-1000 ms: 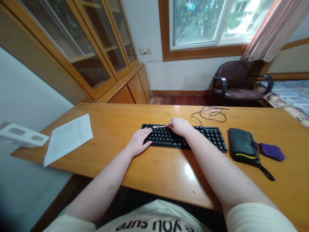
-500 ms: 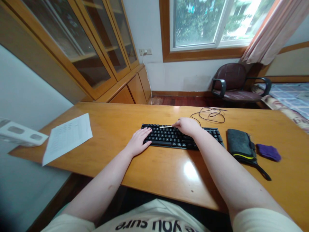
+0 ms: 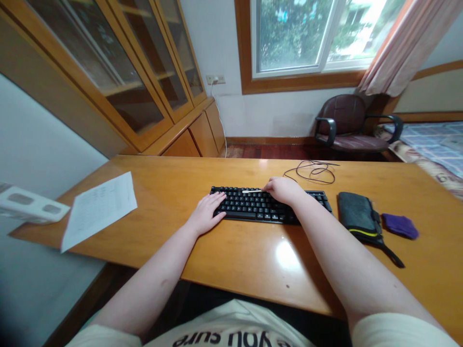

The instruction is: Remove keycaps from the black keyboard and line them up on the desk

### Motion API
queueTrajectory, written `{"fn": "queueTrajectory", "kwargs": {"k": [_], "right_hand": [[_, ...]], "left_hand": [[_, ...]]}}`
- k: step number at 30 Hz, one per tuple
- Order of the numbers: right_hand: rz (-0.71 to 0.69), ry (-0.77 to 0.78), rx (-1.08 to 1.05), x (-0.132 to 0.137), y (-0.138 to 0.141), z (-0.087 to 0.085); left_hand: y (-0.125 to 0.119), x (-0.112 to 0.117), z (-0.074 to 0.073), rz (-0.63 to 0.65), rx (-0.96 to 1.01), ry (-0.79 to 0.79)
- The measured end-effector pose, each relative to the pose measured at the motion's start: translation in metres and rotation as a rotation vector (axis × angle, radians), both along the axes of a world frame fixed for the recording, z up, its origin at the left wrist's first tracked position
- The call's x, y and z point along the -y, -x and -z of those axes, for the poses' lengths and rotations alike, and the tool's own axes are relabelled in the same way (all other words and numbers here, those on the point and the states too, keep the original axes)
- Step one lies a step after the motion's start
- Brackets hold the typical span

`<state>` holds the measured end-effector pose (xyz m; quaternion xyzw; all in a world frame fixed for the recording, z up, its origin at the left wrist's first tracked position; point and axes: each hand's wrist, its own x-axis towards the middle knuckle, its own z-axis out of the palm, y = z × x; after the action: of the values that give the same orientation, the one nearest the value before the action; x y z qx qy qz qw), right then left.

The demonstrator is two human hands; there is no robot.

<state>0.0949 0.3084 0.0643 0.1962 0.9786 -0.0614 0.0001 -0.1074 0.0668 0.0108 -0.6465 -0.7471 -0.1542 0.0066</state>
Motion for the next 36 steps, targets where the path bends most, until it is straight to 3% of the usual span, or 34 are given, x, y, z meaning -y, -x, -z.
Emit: {"fn": "queueTrajectory", "kwargs": {"k": [8, 16, 21, 25, 36], "right_hand": [[0.023, 0.027, 0.023, -0.014, -0.018, 0.002], [0.059, 0.058, -0.052, -0.014, -0.024, -0.009], [0.081, 0.069, -0.104, -0.011, -0.019, 0.000], [0.072, 0.073, -0.076, -0.012, -0.021, 0.007], [0.143, 0.080, 0.014, -0.031, -0.040, -0.001]], "left_hand": [[0.000, 0.000, -0.001, -0.005, -0.001, 0.001], [0.001, 0.000, 0.000, 0.007, -0.021, 0.015], [0.002, 0.000, 0.002, -0.018, -0.048, 0.022], [0.003, -0.001, 0.004, -0.021, -0.060, 0.026], [0.002, -0.001, 0.003, -0.026, -0.037, 0.026]]}}
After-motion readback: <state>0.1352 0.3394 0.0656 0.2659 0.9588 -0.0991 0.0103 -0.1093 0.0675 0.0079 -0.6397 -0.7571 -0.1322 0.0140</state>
